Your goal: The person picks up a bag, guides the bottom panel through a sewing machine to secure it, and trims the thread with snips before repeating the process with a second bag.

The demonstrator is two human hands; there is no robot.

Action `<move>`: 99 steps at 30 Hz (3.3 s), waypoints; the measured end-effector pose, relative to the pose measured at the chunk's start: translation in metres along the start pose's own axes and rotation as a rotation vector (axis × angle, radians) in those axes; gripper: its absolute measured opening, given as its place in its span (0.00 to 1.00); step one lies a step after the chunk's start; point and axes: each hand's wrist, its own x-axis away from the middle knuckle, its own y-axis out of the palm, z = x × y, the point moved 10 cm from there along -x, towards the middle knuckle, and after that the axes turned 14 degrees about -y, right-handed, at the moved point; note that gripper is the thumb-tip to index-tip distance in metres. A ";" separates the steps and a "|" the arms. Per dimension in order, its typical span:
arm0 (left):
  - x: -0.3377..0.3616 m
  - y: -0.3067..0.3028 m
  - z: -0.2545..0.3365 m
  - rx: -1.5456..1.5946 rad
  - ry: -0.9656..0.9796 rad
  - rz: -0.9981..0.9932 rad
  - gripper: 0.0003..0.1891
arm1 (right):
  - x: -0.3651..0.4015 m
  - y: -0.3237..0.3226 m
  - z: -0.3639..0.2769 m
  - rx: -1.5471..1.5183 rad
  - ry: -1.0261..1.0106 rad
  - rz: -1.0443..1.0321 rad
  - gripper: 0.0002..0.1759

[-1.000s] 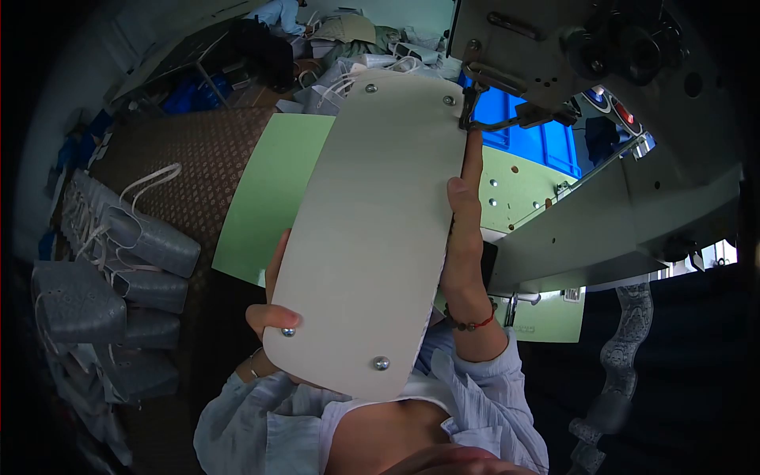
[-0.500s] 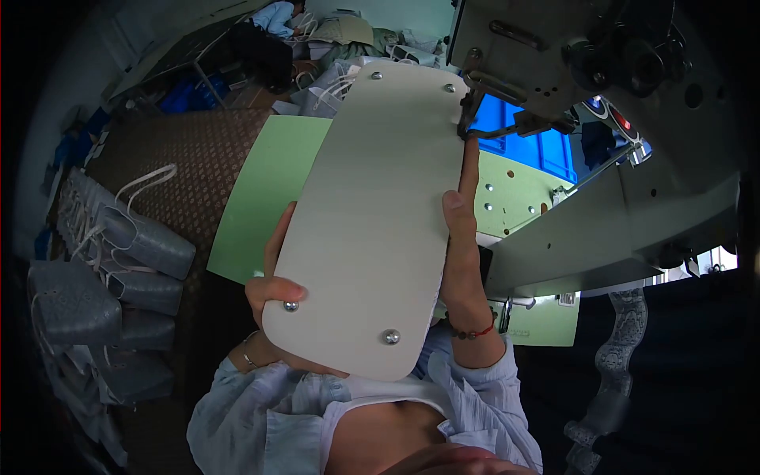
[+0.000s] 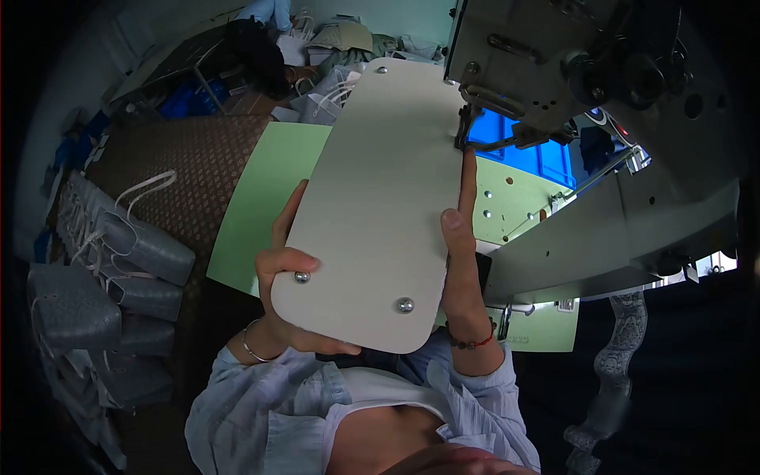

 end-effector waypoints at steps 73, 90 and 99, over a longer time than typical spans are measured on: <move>-0.174 0.061 0.003 -0.707 0.121 -0.789 0.46 | -0.078 -0.001 -0.013 0.245 -0.281 0.156 0.33; -0.151 0.066 -0.013 -0.849 0.072 -0.778 0.51 | -0.081 0.000 -0.005 0.037 0.034 -0.071 0.33; -0.137 0.053 -0.001 -0.865 0.303 -0.709 0.72 | -0.083 -0.017 0.016 0.043 0.192 -0.230 0.44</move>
